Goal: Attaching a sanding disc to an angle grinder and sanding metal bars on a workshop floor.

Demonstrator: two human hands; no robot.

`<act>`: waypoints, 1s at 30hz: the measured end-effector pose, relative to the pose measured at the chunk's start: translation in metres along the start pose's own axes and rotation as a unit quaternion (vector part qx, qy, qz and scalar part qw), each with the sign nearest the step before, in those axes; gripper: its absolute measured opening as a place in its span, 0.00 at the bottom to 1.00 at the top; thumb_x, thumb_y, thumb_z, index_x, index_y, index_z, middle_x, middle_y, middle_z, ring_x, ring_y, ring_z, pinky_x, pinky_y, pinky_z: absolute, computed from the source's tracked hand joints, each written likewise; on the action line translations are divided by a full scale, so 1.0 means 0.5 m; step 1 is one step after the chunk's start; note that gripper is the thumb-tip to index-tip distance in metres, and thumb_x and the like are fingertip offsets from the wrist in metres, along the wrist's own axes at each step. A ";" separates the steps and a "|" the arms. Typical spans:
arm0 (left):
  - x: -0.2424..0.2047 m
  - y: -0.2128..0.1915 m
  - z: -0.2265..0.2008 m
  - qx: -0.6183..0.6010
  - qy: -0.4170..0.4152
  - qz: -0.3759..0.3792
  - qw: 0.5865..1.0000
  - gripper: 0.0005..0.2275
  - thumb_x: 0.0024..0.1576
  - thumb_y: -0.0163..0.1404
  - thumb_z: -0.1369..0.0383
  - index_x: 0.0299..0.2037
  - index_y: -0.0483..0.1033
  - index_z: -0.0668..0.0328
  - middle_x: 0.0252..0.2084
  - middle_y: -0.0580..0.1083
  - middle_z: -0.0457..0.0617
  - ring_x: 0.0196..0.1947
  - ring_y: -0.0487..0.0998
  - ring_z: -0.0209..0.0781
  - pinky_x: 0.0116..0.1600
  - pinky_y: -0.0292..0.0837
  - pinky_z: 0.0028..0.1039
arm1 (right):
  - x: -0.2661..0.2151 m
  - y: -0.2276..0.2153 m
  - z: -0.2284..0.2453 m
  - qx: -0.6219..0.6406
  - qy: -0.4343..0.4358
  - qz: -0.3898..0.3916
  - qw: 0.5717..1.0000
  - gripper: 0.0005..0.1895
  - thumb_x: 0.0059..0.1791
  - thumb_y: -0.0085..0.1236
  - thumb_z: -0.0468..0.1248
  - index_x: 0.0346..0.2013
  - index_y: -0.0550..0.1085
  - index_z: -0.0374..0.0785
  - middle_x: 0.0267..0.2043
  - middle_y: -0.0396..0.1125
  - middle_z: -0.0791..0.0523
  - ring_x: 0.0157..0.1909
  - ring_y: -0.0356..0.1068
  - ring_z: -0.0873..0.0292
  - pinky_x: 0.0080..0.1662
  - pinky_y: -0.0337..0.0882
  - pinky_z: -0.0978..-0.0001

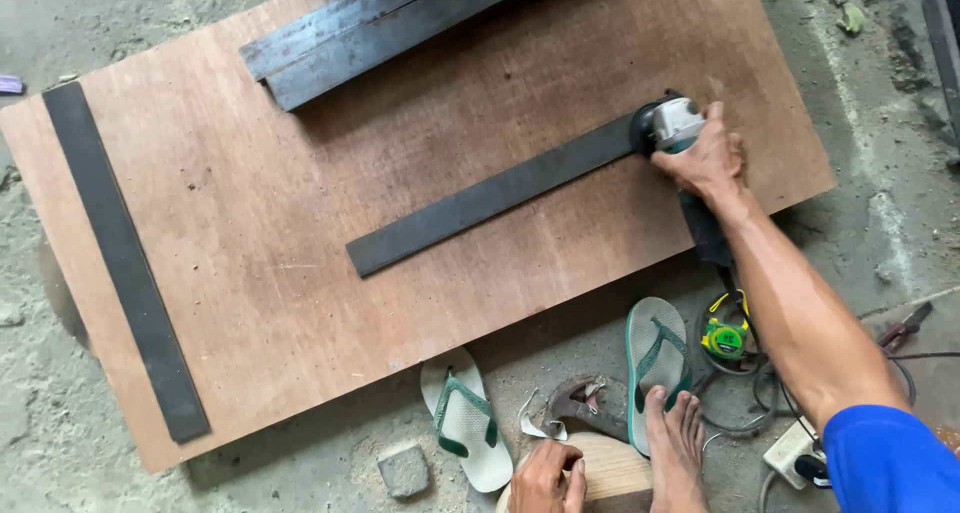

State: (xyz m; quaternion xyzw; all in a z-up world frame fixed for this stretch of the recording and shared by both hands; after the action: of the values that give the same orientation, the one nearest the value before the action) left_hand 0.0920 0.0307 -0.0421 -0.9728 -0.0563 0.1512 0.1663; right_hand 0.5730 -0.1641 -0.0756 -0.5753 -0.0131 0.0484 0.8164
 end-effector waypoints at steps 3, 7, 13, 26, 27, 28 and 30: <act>0.001 -0.008 -0.010 -0.001 -0.003 -0.008 1.000 0.03 0.51 0.55 0.71 0.32 0.78 0.59 0.28 0.73 0.48 0.22 0.73 0.39 0.29 0.73 0.26 | -0.022 0.063 0.063 -0.030 -0.037 -0.009 0.999 0.37 0.35 0.74 0.47 0.50 0.67 0.30 0.32 0.69 0.48 0.25 0.71 0.46 0.29 0.72 0.57; 0.004 -0.020 -0.026 0.008 0.005 -0.025 1.000 0.03 0.52 0.55 0.70 0.33 0.79 0.58 0.29 0.74 0.48 0.23 0.75 0.41 0.31 0.73 0.29 | -0.082 0.136 0.176 -0.035 0.032 0.054 0.997 0.41 0.34 0.73 0.49 0.53 0.60 0.40 0.36 0.67 0.41 0.31 0.71 0.36 0.32 0.73 0.43; 0.001 -0.022 -0.039 0.033 0.036 -0.052 0.997 0.03 0.53 0.53 0.71 0.34 0.77 0.60 0.29 0.73 0.49 0.23 0.73 0.43 0.29 0.74 0.30 | -0.187 0.166 0.433 -0.040 -0.065 0.107 0.991 0.36 0.38 0.66 0.47 0.54 0.61 0.35 0.27 0.71 0.44 0.25 0.74 0.38 0.28 0.73 0.47; 0.006 -0.057 -0.075 -0.021 0.007 -0.043 0.999 0.04 0.53 0.53 0.74 0.37 0.77 0.65 0.36 0.76 0.54 0.33 0.78 0.50 0.37 0.76 0.35 | -0.331 0.364 0.737 -0.030 -0.219 0.161 0.962 0.46 0.38 0.76 0.47 0.61 0.61 0.30 0.25 0.72 0.52 0.16 0.69 0.58 0.15 0.73 0.72; 0.004 -0.049 -0.065 -0.019 0.009 -0.038 0.999 0.04 0.53 0.53 0.74 0.37 0.77 0.65 0.36 0.76 0.54 0.33 0.78 0.50 0.37 0.76 0.35 | -0.336 0.361 0.749 -0.029 -0.214 0.159 0.963 0.46 0.38 0.76 0.47 0.61 0.61 0.30 0.25 0.72 0.52 0.16 0.69 0.58 0.15 0.73 0.72; 0.002 -0.042 -0.055 -0.010 0.007 -0.037 0.999 0.04 0.53 0.54 0.74 0.36 0.77 0.64 0.35 0.76 0.54 0.31 0.77 0.50 0.36 0.75 0.34 | -0.340 0.364 0.754 -0.050 -0.197 0.169 0.964 0.45 0.38 0.75 0.50 0.59 0.61 0.35 0.27 0.71 0.52 0.18 0.70 0.58 0.18 0.73 0.68; 0.004 -0.026 -0.046 -0.001 0.013 -0.030 0.999 0.03 0.53 0.54 0.73 0.35 0.77 0.63 0.34 0.75 0.53 0.29 0.77 0.49 0.35 0.75 0.34 | -0.346 0.355 0.755 -0.072 -0.173 0.173 0.967 0.43 0.37 0.74 0.52 0.57 0.60 0.41 0.28 0.70 0.52 0.19 0.71 0.58 0.20 0.74 0.64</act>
State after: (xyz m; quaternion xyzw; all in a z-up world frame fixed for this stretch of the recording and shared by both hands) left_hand 0.1000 0.0363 -0.0177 -0.9727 -0.0830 0.1334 0.1709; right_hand 0.3603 0.2330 -0.1091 -0.6090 -0.0580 0.2863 0.7374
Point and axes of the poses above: each hand's wrist, its own x-axis towards the middle knuckle, its own y-axis out of the palm, z = x × y, the point moved 9 cm from there along x, towards the middle knuckle
